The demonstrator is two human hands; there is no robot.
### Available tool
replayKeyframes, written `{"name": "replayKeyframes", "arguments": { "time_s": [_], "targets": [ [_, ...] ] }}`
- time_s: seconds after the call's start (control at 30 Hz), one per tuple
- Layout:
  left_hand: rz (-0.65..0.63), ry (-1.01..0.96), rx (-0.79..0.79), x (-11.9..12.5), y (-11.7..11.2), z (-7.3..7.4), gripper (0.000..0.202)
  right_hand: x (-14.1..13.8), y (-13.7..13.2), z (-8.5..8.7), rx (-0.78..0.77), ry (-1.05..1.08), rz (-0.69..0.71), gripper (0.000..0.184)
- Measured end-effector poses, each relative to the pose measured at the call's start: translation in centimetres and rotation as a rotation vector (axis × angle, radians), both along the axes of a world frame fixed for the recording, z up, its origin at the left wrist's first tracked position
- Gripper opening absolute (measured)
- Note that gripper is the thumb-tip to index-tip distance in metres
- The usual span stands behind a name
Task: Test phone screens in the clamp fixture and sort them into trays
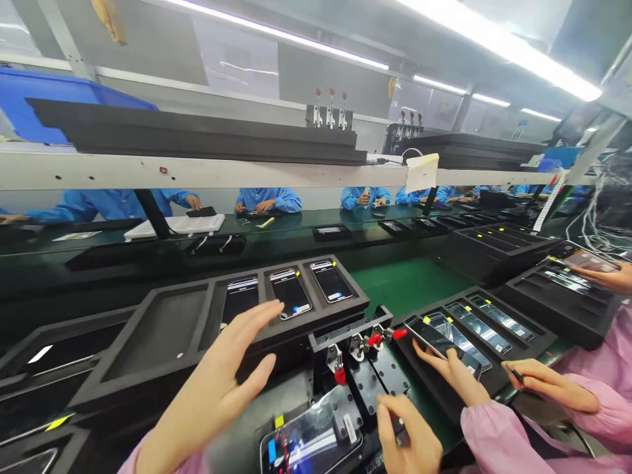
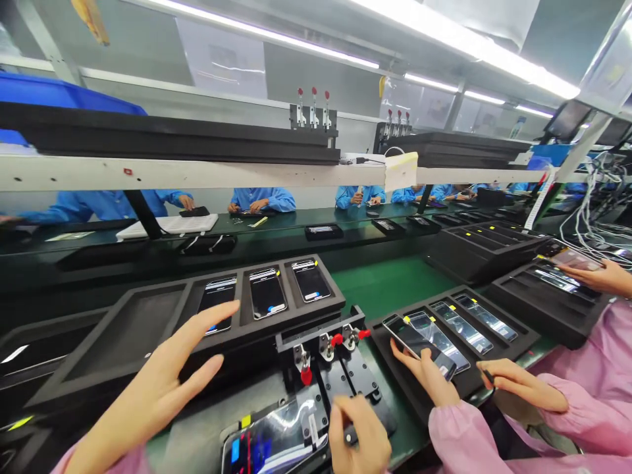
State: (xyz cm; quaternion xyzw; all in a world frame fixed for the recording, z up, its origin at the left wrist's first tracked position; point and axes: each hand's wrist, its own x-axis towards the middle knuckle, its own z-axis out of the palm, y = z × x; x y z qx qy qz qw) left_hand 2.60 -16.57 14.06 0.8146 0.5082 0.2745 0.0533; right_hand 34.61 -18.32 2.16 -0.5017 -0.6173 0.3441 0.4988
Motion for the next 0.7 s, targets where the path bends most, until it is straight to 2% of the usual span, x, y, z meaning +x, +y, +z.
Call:
{"name": "replayKeyframes", "arguments": {
  "time_s": [0.07,0.13,0.2,0.27,0.33,0.47,0.53,0.6,0.7],
  "targets": [
    [0.054,-0.034,-0.091,-2.1,-3.5,-3.8,0.056,-4.4,-1.4,0.0,0.119,-0.077,-0.113,0.022],
    [0.057,-0.047,-0.225,-3.4,-6.1,-8.1,0.065,-7.5,-1.6,0.0,0.24,-0.232,-0.159,0.028],
    [0.036,-0.05,-0.331,-3.7,-8.0,-11.9,0.083,-9.0,-1.0,-0.2,0.307,-0.375,-0.18,0.033],
    [-0.004,-0.046,-0.405,-3.3,-9.2,-14.3,0.096,-9.3,-0.2,-0.5,0.316,-0.427,-0.202,0.035],
    [-0.023,-0.045,-0.43,-2.7,-9.8,-15.5,0.101,-9.3,0.3,-0.9,0.319,-0.432,-0.229,0.038],
    [-0.041,-0.044,-0.392,-2.4,-9.9,-15.8,0.101,-9.8,-0.1,-0.9,0.27,-0.425,-0.179,0.05],
    [-0.06,-0.04,-0.366,-2.6,-9.6,-15.8,0.103,-10.1,-0.8,-0.1,0.282,-0.388,-0.21,0.052],
    [-0.078,-0.037,-0.331,-2.5,-9.2,-16.1,0.103,-9.9,-1.6,1.2,0.342,-0.304,-0.304,0.057],
    [-0.107,-0.038,-0.298,-1.5,-8.6,-16.6,0.097,-8.9,-1.8,3.6,0.54,-0.22,-0.478,0.065]
  ]
}}
